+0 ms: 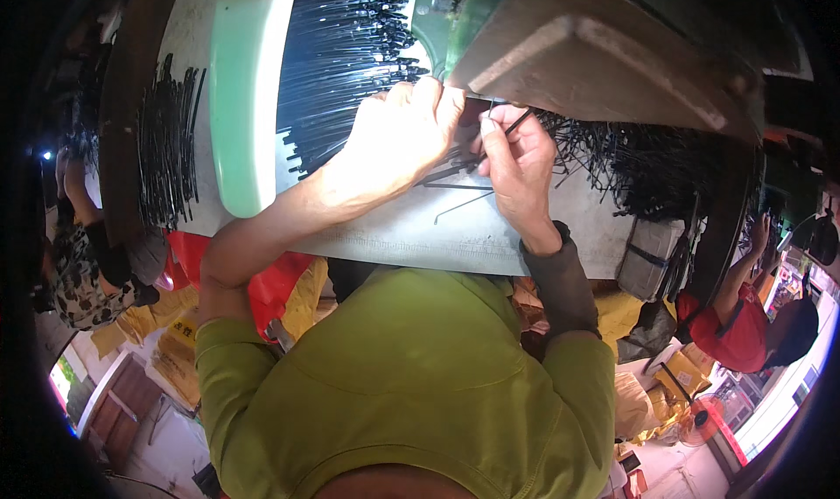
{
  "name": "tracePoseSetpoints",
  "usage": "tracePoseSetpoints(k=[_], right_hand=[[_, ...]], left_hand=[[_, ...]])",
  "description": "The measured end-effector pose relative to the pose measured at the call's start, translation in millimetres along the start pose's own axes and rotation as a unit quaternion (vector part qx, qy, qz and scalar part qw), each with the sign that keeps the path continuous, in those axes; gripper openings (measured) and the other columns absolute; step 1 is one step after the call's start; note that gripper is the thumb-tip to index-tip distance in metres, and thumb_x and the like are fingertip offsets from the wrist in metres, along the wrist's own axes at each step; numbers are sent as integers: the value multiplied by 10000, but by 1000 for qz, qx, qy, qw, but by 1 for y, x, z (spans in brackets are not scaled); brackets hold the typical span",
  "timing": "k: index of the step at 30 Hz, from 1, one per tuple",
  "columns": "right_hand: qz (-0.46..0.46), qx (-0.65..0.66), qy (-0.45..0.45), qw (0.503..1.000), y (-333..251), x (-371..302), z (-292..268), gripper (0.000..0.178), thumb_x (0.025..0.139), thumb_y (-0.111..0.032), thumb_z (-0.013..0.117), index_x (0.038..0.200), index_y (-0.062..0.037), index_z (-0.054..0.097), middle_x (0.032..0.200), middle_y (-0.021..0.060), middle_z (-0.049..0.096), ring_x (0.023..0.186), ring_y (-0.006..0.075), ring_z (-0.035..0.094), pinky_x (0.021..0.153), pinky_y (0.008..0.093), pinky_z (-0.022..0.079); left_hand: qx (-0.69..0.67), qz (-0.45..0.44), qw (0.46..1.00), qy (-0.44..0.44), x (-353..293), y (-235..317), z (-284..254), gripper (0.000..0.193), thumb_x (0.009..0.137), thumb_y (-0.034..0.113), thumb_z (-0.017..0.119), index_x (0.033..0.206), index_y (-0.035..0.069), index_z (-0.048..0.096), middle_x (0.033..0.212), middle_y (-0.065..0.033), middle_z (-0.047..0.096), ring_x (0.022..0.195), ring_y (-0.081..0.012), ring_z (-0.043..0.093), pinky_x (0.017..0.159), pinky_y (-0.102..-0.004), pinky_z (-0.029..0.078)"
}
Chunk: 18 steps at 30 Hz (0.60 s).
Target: Assembling and processing black component strips using a specialized machine on a fabrication floor.
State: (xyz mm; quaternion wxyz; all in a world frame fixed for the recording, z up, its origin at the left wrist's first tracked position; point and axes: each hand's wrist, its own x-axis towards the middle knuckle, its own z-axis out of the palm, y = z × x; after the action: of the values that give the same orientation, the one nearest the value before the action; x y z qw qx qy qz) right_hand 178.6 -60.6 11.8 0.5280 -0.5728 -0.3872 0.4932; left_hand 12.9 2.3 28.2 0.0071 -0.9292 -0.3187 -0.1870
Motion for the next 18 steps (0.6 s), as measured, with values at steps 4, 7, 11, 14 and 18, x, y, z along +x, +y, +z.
tracePoseSetpoints(k=[4, 7, 11, 14, 18], right_hand=[[46, 123, -14, 991, -6, -6, 9, 162, 976, -139, 479, 1007, 13, 525, 826, 89, 602, 661, 135, 623, 562, 235, 518], [24, 194, -42, 980, -1, -6, 10, 235, 1002, -179, 421, 1046, 44, 477, 926, 142, 593, 765, 243, 674, 668, 349, 589], [48, 219, -77, 971, -1, -1, 12, 241, 1006, -176, 408, 1057, 50, 473, 955, 159, 583, 794, 268, 674, 690, 370, 589], [109, 252, -77, 958, -4, 3, 18, 266, 1007, -202, 413, 1073, 47, 476, 912, 142, 573, 827, 278, 665, 734, 390, 579], [111, 305, -105, 940, 2, 12, 20, 282, 1006, -224, 424, 1062, 44, 490, 911, 150, 579, 801, 272, 661, 733, 395, 567]], left_hand=[[-241, -51, 966, 71, -20, -3, 15, 277, 813, 11, 555, 1089, 4, 530, 780, -87, 585, 585, -140, 563, 487, -248, 425], [-540, -307, 767, -157, -40, -8, -3, 108, 906, 93, 542, 992, 28, 549, 671, -47, 587, 533, -80, 508, 468, -219, 384], [-765, -312, 544, -147, -40, -26, -13, 189, 933, 185, 537, 865, 13, 577, 558, -35, 542, 395, -55, 376, 380, -201, 287], [-787, -275, 536, -136, -45, -33, -7, 219, 930, 182, 536, 839, -9, 593, 559, -54, 556, 362, -64, 380, 357, -199, 284], [-727, -320, 585, -164, -39, -34, -19, 247, 934, 170, 514, 843, -31, 625, 587, -79, 590, 380, -76, 471, 378, -197, 366]])
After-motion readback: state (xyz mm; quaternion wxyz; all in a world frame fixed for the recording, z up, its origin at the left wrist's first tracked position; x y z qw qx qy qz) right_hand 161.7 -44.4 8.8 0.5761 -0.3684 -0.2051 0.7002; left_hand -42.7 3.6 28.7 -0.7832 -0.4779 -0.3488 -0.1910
